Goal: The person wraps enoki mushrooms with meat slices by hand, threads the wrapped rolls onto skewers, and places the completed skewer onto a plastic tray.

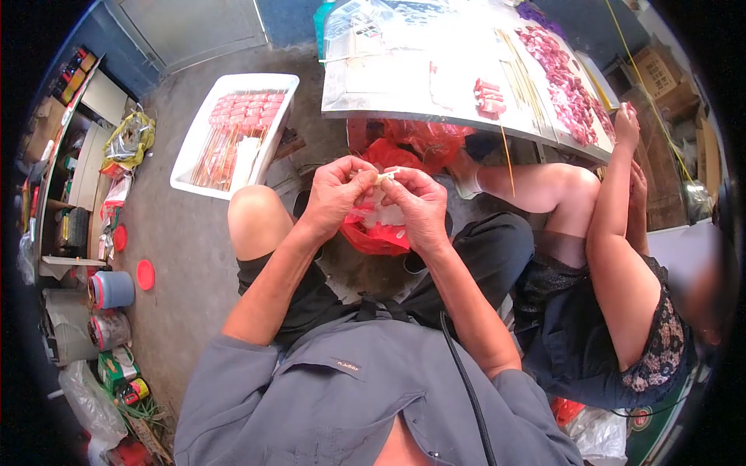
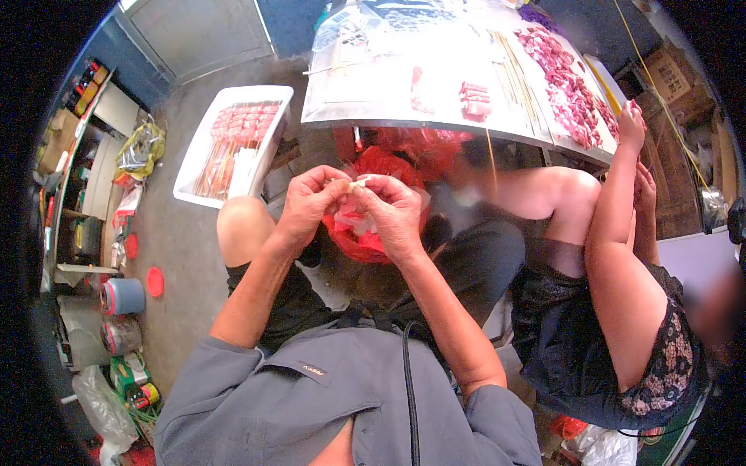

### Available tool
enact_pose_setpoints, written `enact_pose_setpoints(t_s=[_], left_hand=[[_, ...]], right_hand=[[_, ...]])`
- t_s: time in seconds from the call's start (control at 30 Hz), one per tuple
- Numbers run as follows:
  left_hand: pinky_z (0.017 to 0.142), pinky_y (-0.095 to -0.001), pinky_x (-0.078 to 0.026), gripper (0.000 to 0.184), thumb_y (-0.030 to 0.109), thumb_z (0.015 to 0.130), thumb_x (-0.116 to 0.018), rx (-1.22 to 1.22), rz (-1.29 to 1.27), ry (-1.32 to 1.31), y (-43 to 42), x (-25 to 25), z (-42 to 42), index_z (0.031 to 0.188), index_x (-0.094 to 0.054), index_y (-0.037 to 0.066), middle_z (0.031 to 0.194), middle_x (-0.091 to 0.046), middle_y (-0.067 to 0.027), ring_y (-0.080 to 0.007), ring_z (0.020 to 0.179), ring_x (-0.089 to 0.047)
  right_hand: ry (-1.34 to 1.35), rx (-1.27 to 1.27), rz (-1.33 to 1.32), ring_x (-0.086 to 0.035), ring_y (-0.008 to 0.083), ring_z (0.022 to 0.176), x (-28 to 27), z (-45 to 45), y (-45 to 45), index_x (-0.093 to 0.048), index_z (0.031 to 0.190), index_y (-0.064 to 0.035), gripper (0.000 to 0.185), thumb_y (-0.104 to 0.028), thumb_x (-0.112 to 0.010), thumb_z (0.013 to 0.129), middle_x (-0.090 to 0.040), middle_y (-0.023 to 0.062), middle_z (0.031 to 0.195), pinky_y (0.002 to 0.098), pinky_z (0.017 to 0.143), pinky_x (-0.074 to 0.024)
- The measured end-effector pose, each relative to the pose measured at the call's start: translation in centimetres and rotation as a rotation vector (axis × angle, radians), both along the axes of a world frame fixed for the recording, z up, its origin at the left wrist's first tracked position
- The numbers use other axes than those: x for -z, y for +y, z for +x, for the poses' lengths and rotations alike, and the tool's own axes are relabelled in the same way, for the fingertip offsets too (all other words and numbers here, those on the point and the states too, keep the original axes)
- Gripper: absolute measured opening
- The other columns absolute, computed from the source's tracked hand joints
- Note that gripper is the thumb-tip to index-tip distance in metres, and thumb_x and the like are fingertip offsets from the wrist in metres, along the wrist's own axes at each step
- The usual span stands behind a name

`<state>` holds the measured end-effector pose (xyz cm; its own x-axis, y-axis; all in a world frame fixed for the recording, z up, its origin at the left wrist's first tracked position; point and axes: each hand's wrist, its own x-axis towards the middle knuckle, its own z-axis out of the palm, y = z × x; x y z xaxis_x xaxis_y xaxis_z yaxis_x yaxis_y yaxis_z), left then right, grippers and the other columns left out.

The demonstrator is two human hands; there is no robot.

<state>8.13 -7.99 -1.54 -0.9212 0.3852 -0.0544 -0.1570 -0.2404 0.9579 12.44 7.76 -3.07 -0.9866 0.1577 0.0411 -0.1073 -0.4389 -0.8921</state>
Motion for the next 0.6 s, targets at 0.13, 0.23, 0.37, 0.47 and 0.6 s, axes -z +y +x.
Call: enact_pose_setpoints(t_s=[0.13, 0.23, 0.37, 0.47, 0.6], left_hand=[[0.062, -0.0192, -0.044, 0.008, 0.01, 0.093, -0.066, -0.011, -0.145, 0.179, 0.2, 0.1, 0.1, 0.096, -0.068, 0.004, 0.079, -0.064, 0.0029, -0.0022, 0.07, -0.054], [0.065, -0.0195, -0.045, 0.009, 0.01, 0.093, -0.066, -0.007, -0.258, 0.325, 0.2, -0.1, 0.1, 0.098, -0.068, 0.002, 0.08, -0.065, 0.0028, -0.0027, 0.073, -0.055], [0.066, -0.0203, -0.047, 0.011, 0.01, 0.094, -0.065, 0.02, -0.264, 0.318, 0.4, -0.1, 0.1, 0.099, -0.067, 0.002, 0.082, -0.065, 0.0022, -0.0038, 0.073, -0.056], [0.064, -0.0248, -0.05, 0.009, 0.007, 0.093, -0.062, 0.063, -0.308, 0.293, 0.6, -0.4, 0.0, 0.096, -0.067, -0.001, 0.082, -0.067, -0.0035, -0.0077, 0.071, -0.06], [0.063, -0.0252, -0.051, 0.01, 0.007, 0.094, -0.061, 0.123, -0.296, 0.277, 0.3, 0.0, -0.5, 0.098, -0.066, -0.001, 0.081, -0.067, -0.0036, -0.0077, 0.069, -0.06]], right_hand=[[0.019, -0.019, -0.014, -0.064, 0.0086, 0.081, 0.2, 0.1, 0.3, -0.07, 0.098, -0.0002, 0.012, -0.004, -0.073, 0.087, -0.071, 0.0044, 0.093, 0.0222, 0.071, -0.0517], [0.009, -0.005, -0.012, -0.063, 0.0078, 0.078, 0.3, 0.2, 0.5, -0.07, 0.095, -0.0006, 0.008, -0.003, -0.072, 0.087, -0.071, 0.0034, 0.091, 0.022, 0.068, -0.0513], [0.014, 0.067, 0.309, -0.063, 0.0079, 0.072, 0.6, -0.2, 1.0, -0.07, 0.088, -0.0018, 0.005, -0.004, -0.072, 0.084, -0.071, 0.003, 0.085, 0.0236, 0.064, -0.0508], [0.129, 0.148, 0.701, -0.065, 0.0141, 0.068, -0.4, -0.3, 1.1, -0.07, 0.086, -0.0019, 0.007, -0.004, -0.072, 0.08, -0.07, 0.0069, 0.08, 0.0278, 0.063, -0.0513], [0.292, 0.194, 1.005, -0.066, 0.0283, 0.071, -1.1, -0.4, 0.7, -0.068, 0.086, -0.0012, 0.009, -0.004, -0.071, 0.077, -0.065, 0.0145, 0.078, 0.036, 0.064, -0.0521]])
